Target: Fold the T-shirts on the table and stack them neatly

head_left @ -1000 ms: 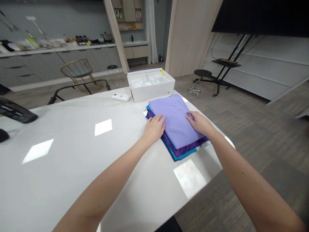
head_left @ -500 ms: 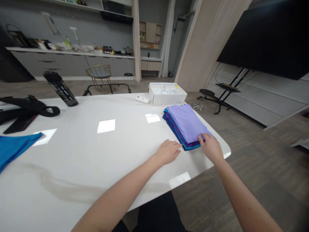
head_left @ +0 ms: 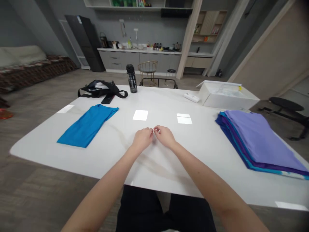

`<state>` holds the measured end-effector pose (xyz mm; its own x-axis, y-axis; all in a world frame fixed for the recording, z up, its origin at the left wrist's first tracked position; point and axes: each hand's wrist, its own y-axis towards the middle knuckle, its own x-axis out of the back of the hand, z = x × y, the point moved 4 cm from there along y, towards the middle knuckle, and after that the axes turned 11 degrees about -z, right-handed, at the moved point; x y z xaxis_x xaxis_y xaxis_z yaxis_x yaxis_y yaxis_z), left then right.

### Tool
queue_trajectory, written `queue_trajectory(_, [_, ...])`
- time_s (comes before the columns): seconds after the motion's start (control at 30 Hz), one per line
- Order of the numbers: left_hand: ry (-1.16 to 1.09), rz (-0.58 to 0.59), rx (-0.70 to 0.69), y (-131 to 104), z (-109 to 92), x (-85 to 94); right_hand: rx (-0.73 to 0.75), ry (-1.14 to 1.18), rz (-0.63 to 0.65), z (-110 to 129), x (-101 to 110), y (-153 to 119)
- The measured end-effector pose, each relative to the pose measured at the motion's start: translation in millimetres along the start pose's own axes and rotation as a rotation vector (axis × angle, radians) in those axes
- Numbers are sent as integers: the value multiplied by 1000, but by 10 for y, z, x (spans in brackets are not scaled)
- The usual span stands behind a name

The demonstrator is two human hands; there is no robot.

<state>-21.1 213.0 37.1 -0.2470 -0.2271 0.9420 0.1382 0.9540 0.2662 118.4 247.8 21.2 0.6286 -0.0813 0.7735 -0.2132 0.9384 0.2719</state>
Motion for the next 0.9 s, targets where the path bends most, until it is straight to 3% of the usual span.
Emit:
queue_trajectory(0.17, [152,-71,260,-187,1260,247,123,133,119,660,-705,373])
queue_trajectory(0.3, [299,-218,479,-412,2129,425,230,186,205,1124,-1169,582])
queue_trajectory(0.4, [354,-276,622,-607,2570,496,262,208,245,1372,-1449,667])
queue_trajectory(0.5, [309,-273,681,-722,2803,508,281,231,280,1481,-1600,658])
queue_trajectory(0.6, [228,-337,707,-721,2878,511,276,246,290,1458,-1590,616])
queue_trajectory(0.7, [92,-454,663,-586,2749,458,246,248,258,1345,-1475,600])
queue_trajectory(0.8, [-129,-494,465,-326,2287,292,195,229,159,1151,-1291,609])
queue_trajectory(0.9, [-371,-416,178,-64,1533,73,172,205,57,870,-1028,598])
